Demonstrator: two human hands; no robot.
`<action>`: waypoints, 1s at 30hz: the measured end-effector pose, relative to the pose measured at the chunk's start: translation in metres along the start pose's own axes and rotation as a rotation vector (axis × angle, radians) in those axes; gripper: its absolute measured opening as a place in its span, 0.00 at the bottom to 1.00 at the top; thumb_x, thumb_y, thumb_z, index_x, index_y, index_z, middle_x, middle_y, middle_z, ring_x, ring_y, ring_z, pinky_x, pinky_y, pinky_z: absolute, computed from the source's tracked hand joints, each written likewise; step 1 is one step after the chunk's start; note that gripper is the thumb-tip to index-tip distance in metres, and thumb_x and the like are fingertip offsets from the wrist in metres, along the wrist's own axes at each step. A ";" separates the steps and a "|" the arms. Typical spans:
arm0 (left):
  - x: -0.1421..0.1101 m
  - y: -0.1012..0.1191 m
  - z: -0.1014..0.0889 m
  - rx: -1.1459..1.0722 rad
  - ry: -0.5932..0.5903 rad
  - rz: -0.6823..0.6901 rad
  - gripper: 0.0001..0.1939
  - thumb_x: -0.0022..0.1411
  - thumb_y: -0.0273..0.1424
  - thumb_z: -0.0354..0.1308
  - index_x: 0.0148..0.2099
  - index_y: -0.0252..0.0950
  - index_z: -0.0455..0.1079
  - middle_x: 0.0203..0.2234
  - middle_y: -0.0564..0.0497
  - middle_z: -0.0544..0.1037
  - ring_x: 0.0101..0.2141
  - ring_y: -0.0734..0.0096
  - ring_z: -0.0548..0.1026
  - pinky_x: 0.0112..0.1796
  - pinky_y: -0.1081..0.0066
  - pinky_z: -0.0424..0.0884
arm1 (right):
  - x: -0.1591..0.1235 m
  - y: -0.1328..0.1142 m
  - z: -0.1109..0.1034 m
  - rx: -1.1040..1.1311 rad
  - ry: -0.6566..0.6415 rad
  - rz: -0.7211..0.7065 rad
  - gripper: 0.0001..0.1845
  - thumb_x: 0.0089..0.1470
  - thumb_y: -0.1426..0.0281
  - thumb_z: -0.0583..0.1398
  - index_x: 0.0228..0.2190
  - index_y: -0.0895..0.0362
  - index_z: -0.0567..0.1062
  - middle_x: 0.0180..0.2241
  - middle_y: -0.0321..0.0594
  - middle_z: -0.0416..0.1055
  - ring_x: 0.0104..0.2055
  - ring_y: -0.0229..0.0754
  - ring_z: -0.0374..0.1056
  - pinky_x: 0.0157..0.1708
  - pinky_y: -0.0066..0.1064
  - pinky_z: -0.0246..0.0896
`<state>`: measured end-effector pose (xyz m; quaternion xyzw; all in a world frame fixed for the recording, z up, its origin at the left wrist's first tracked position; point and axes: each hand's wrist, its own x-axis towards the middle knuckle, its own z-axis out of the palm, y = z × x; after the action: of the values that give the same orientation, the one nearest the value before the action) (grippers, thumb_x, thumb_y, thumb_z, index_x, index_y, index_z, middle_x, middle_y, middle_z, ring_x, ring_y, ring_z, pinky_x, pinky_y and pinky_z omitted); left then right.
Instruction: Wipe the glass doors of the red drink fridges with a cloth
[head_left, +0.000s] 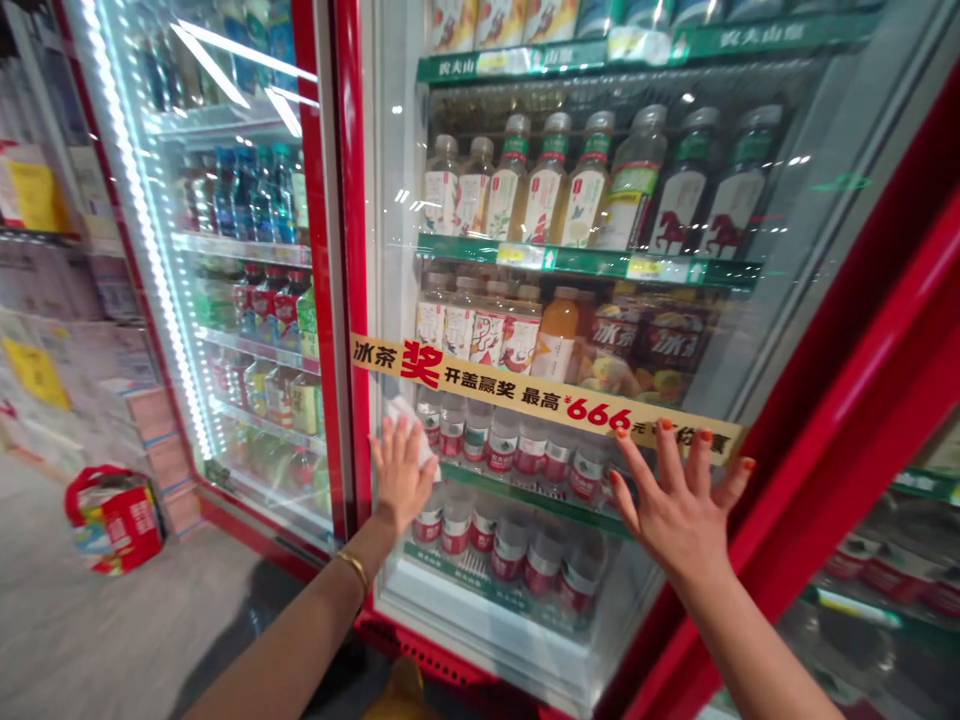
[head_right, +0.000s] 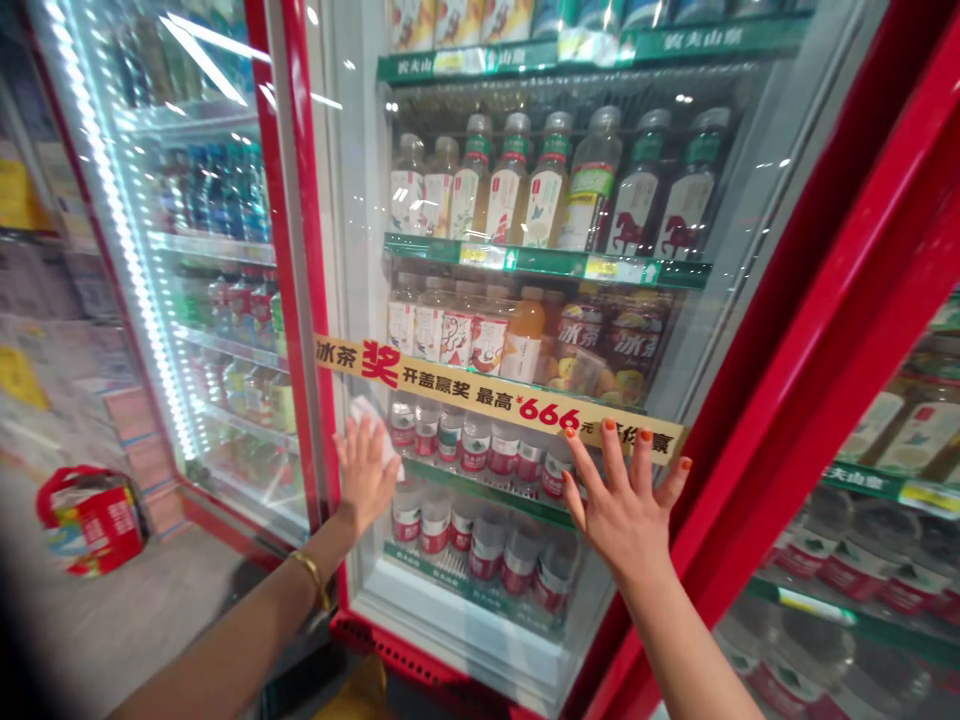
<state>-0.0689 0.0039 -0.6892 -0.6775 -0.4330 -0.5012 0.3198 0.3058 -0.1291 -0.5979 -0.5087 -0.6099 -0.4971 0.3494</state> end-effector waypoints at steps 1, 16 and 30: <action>0.014 -0.005 -0.002 -0.011 0.030 -0.074 0.45 0.77 0.40 0.49 0.84 0.36 0.29 0.82 0.39 0.36 0.80 0.43 0.29 0.77 0.33 0.31 | -0.005 0.002 0.001 -0.002 0.006 0.001 0.47 0.67 0.56 0.62 0.78 0.35 0.48 0.82 0.42 0.40 0.81 0.75 0.42 0.72 0.83 0.35; 0.068 0.059 -0.013 -0.097 -0.011 0.240 0.42 0.77 0.41 0.54 0.84 0.49 0.38 0.82 0.53 0.42 0.81 0.56 0.31 0.78 0.45 0.29 | -0.044 -0.018 0.020 -0.024 0.094 0.026 0.49 0.66 0.61 0.62 0.79 0.51 0.48 0.82 0.46 0.37 0.84 0.61 0.34 0.80 0.65 0.33; 0.099 0.072 -0.018 -0.134 -0.072 0.713 0.48 0.70 0.58 0.61 0.82 0.58 0.44 0.79 0.60 0.53 0.81 0.61 0.33 0.78 0.49 0.22 | -0.041 -0.019 0.020 -0.015 0.108 0.038 0.56 0.63 0.43 0.64 0.79 0.52 0.50 0.81 0.51 0.45 0.84 0.60 0.30 0.80 0.63 0.28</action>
<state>0.0011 -0.0158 -0.5892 -0.8226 -0.1469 -0.3614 0.4137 0.2985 -0.1210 -0.6466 -0.4953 -0.5764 -0.5218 0.3876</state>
